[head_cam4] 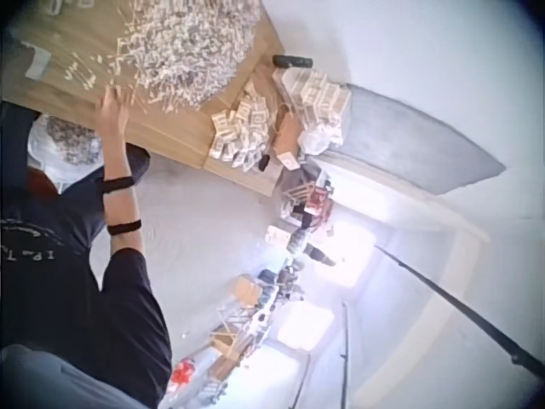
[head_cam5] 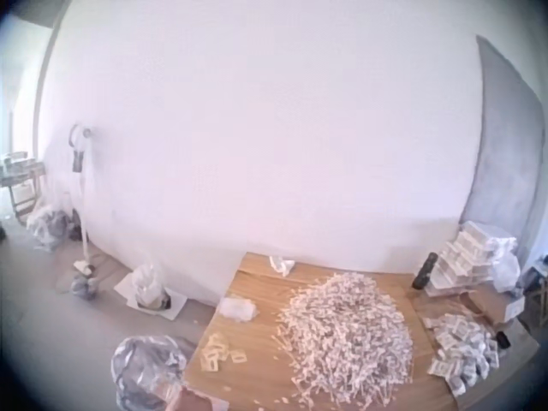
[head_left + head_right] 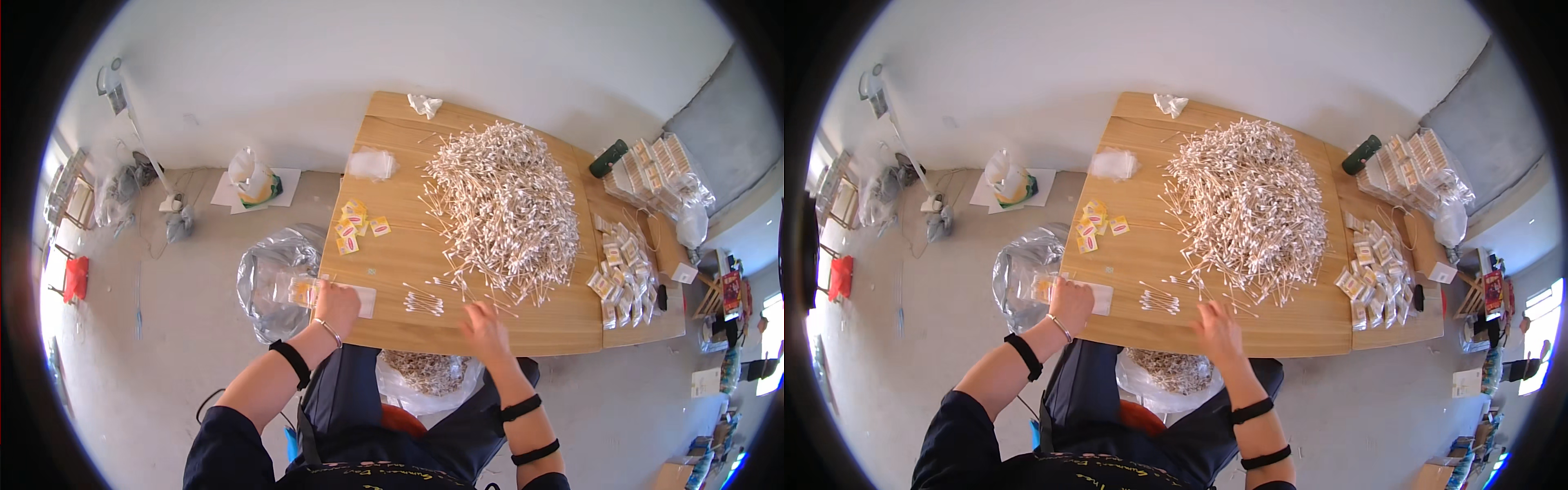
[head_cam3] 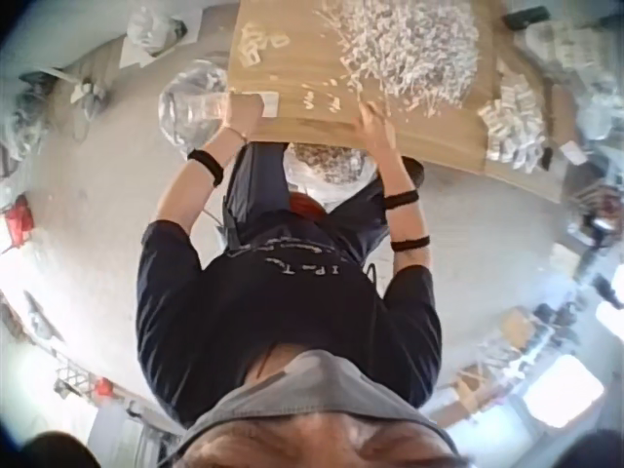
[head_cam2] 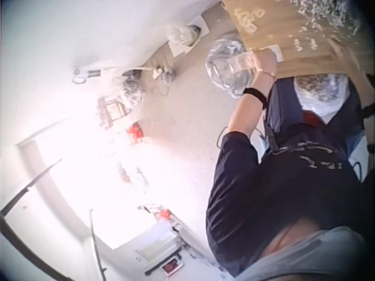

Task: Counting and packaging groups of cotton swabs into small plastic bags.

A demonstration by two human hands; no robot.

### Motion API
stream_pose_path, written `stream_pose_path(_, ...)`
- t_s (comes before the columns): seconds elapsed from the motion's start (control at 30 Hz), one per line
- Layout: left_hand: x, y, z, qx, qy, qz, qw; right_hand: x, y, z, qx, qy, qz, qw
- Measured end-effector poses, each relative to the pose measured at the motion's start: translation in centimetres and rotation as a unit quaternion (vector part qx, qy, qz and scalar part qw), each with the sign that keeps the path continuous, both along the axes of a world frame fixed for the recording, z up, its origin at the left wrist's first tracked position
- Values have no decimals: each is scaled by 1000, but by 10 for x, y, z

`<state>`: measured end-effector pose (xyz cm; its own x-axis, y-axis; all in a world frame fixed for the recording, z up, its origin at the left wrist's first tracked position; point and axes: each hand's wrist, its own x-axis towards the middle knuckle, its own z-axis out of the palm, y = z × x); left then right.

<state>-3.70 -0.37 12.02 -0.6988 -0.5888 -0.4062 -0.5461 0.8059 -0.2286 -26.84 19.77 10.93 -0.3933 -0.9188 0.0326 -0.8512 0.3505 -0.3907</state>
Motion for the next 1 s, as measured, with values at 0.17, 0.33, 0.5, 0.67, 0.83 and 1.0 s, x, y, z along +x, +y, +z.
stream_pose_path(0.17,-6,26,-8,64,256,-44,963,42,-39,-50,-162,3,19,987)
stream_pose_path(0.33,-34,48,-41,104,446,-26,889,67,-58,-61,-206,-24,-7,978)
stream_pose_path(0.5,-41,47,-60,140,452,-35,880,75,-57,-62,-212,-70,-23,974)
stream_pose_path(0.67,-38,46,-56,166,471,-42,865,28,-65,-59,-215,5,-97,972)
stream_pose_path(0.83,-43,51,-61,119,492,-31,862,3,-81,-56,-171,56,-83,980)
stream_pose_path(1.0,-44,49,-57,176,508,30,843,19,-86,-54,-129,47,-60,989)
